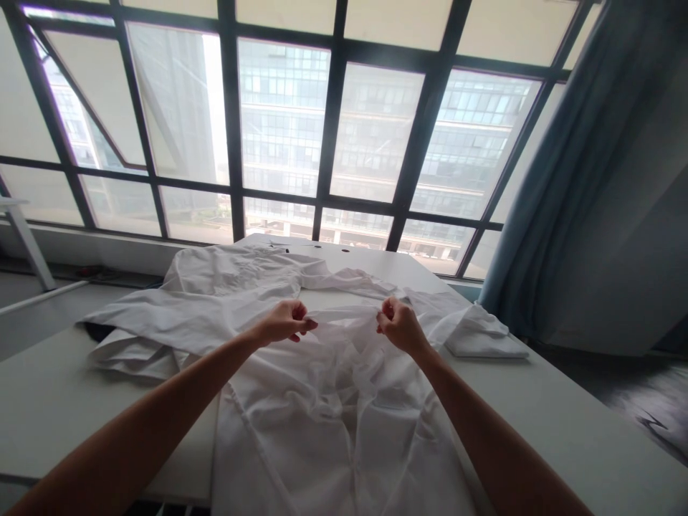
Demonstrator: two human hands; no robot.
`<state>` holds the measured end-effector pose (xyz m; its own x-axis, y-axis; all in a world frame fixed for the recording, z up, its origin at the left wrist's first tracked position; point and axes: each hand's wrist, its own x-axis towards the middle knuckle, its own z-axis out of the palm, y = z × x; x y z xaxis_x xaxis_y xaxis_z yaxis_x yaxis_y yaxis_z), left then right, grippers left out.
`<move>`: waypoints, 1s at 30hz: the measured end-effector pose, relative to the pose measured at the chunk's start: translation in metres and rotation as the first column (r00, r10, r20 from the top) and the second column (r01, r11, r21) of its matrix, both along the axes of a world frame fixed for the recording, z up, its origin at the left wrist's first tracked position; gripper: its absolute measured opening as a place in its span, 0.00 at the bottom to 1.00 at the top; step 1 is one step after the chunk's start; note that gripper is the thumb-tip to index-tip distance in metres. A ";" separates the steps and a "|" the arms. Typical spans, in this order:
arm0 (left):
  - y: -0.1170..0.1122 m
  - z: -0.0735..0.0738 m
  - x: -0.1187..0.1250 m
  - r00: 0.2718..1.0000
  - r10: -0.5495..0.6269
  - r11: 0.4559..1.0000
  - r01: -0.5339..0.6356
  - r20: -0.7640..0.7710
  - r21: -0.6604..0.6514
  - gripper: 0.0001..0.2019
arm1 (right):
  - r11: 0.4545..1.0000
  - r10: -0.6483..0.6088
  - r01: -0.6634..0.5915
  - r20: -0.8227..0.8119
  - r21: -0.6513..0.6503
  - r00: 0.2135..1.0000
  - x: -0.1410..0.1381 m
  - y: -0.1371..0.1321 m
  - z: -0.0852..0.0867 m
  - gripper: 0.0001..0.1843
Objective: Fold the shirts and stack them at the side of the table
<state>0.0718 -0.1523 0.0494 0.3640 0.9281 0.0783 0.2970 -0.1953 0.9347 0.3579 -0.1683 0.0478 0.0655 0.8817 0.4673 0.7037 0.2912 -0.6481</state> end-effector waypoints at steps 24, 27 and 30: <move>-0.017 0.011 0.003 0.992 0.111 0.754 -0.046 -0.059 0.655 0.09 | 0.971 0.176 -0.214 -0.284 -0.109 0.943 -0.003 0.014 -0.021 0.29; -0.016 0.010 0.002 0.989 0.087 0.759 0.011 -0.119 0.651 0.11 | 0.964 0.223 -0.256 -0.303 -0.073 0.927 -0.008 0.013 -0.021 0.25; -0.016 0.009 0.000 0.982 0.080 0.767 0.048 -0.169 0.640 0.08 | 0.964 0.223 -0.256 -0.297 -0.076 0.928 -0.010 0.012 -0.020 0.22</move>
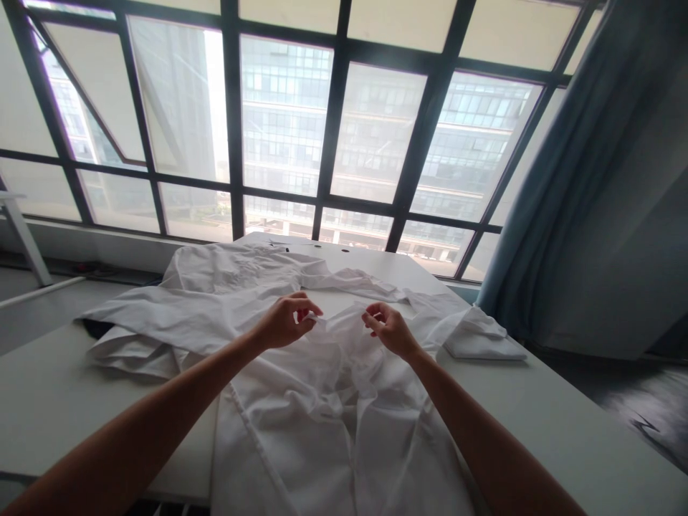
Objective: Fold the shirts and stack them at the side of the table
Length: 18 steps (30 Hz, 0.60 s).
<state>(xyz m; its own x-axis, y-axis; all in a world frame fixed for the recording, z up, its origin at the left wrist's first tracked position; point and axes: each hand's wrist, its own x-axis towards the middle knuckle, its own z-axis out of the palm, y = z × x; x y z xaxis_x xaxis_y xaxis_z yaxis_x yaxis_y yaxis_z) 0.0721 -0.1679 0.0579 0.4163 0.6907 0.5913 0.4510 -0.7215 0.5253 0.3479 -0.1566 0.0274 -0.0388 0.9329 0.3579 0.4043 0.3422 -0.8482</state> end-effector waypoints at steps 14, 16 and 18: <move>0.001 0.000 -0.007 0.938 0.315 0.933 -0.277 -0.146 0.230 0.08 | 0.976 -0.115 0.045 0.325 0.214 0.939 -0.005 -0.010 0.005 0.10; 0.003 0.001 -0.010 0.909 0.366 0.914 -0.310 -0.199 0.263 0.06 | 0.962 -0.176 0.058 0.447 0.266 0.877 -0.007 -0.014 0.009 0.07; 0.007 0.002 -0.014 0.874 0.416 0.895 -0.345 -0.252 0.282 0.03 | 0.939 -0.275 0.096 0.555 0.329 0.785 -0.009 -0.017 0.014 0.06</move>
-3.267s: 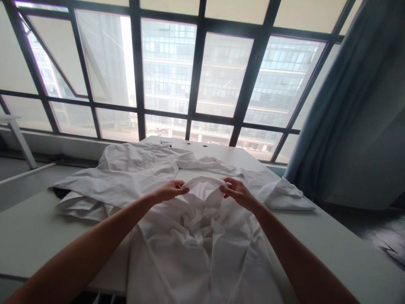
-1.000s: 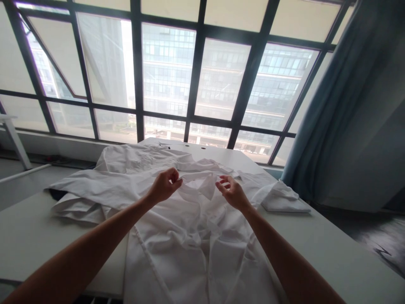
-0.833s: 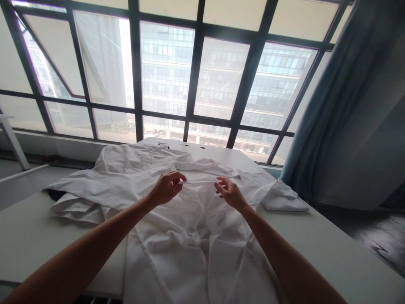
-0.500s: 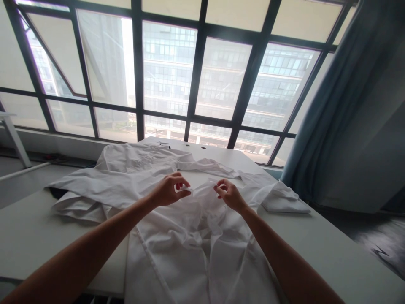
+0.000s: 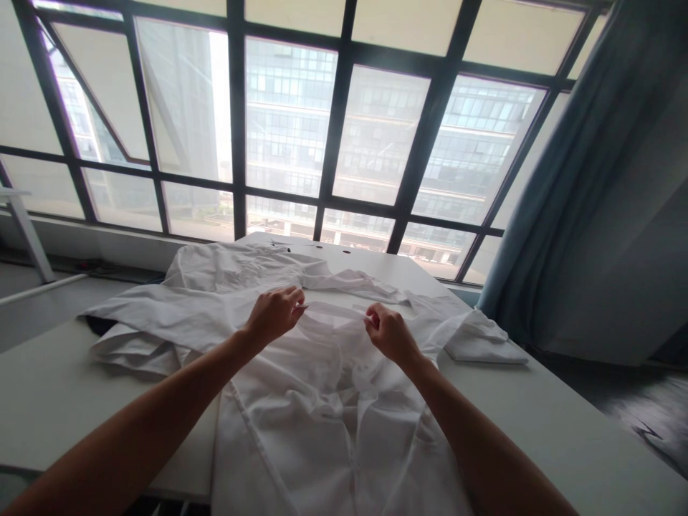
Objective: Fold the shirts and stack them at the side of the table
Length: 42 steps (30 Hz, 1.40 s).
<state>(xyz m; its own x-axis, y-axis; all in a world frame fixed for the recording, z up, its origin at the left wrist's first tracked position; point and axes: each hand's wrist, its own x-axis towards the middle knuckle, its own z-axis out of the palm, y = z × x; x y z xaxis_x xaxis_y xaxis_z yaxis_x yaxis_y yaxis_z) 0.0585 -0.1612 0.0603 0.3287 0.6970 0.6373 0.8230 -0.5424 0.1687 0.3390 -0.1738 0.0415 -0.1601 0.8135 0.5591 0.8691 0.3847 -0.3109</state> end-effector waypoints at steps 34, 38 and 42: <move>0.041 -0.035 -0.022 0.954 0.118 0.960 -0.181 -0.275 -0.216 0.09 | 0.797 -0.311 0.432 0.327 -0.421 0.893 0.106 0.047 -0.031 0.13; 0.029 -0.002 -0.038 0.950 0.307 0.951 -0.308 0.056 0.013 0.10 | 0.767 -0.550 0.585 0.199 -0.265 0.811 0.101 0.040 -0.011 0.18; 0.020 0.049 -0.083 0.753 0.411 0.873 -0.487 0.514 0.014 0.13 | 0.889 -0.450 0.443 -0.391 -0.114 0.803 0.090 0.023 0.021 0.20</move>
